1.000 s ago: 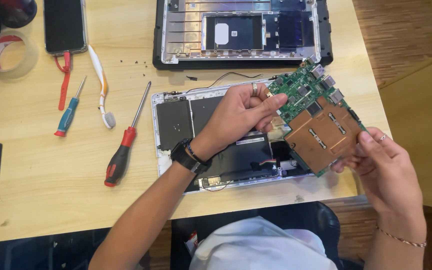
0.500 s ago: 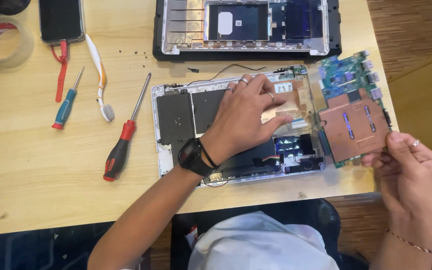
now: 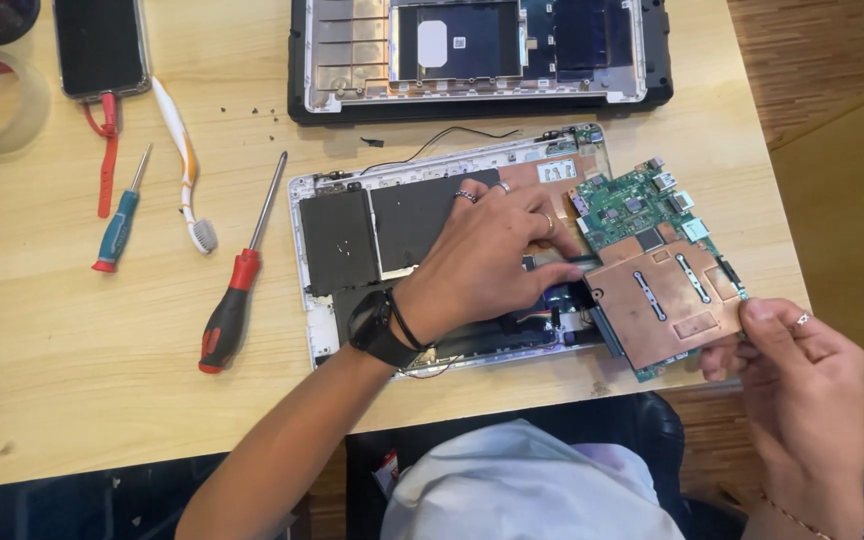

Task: Positioning a motherboard into a laptop case and securing it with screws using a screwdriver.

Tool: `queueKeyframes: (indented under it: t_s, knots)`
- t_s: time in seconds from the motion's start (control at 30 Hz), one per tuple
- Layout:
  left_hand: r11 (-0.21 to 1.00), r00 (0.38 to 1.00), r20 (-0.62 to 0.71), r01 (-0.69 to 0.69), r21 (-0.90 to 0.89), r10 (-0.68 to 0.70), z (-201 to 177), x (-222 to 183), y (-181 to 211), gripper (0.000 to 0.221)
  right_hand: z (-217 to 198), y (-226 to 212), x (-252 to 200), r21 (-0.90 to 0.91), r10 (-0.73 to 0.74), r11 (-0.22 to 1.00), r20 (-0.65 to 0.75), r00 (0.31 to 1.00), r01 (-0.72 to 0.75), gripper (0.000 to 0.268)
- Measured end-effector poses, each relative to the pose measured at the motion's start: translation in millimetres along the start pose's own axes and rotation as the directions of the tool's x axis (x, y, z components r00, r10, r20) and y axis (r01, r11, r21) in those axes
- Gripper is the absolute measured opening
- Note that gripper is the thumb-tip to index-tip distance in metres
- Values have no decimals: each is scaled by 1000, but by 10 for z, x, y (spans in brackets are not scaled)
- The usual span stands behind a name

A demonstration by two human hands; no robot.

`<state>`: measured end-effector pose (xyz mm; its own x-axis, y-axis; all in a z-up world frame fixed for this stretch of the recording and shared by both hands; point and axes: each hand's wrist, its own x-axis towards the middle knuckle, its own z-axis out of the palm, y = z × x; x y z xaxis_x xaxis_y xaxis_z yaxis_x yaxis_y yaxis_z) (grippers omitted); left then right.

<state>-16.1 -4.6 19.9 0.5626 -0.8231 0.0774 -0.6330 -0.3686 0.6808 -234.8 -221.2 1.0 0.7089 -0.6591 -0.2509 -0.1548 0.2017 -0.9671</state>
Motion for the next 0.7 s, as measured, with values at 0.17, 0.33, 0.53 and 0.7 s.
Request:
queueKeyframes:
  t_s: [0.17,0.33,0.53,0.7]
  knots:
    - [999,997,75,-11,38,8,-37,-14,22,18,-83,22,-8,-1,-2,1000,-6,1000,2,17]
    - [998,997,54,-54,36,52,16,-22,42,8,-112,7,-65,-35,-54,998,32,998,55,18]
    - [992,988,-90,-126,-6,125,74,-30,50,11,-18,3,-163,-7,-38,999,46,998,39,18]
    - [997,962,-262,-83,1,80,171,14,-25,23,86,-21,-218,-38,1,999,37,999,1,18]
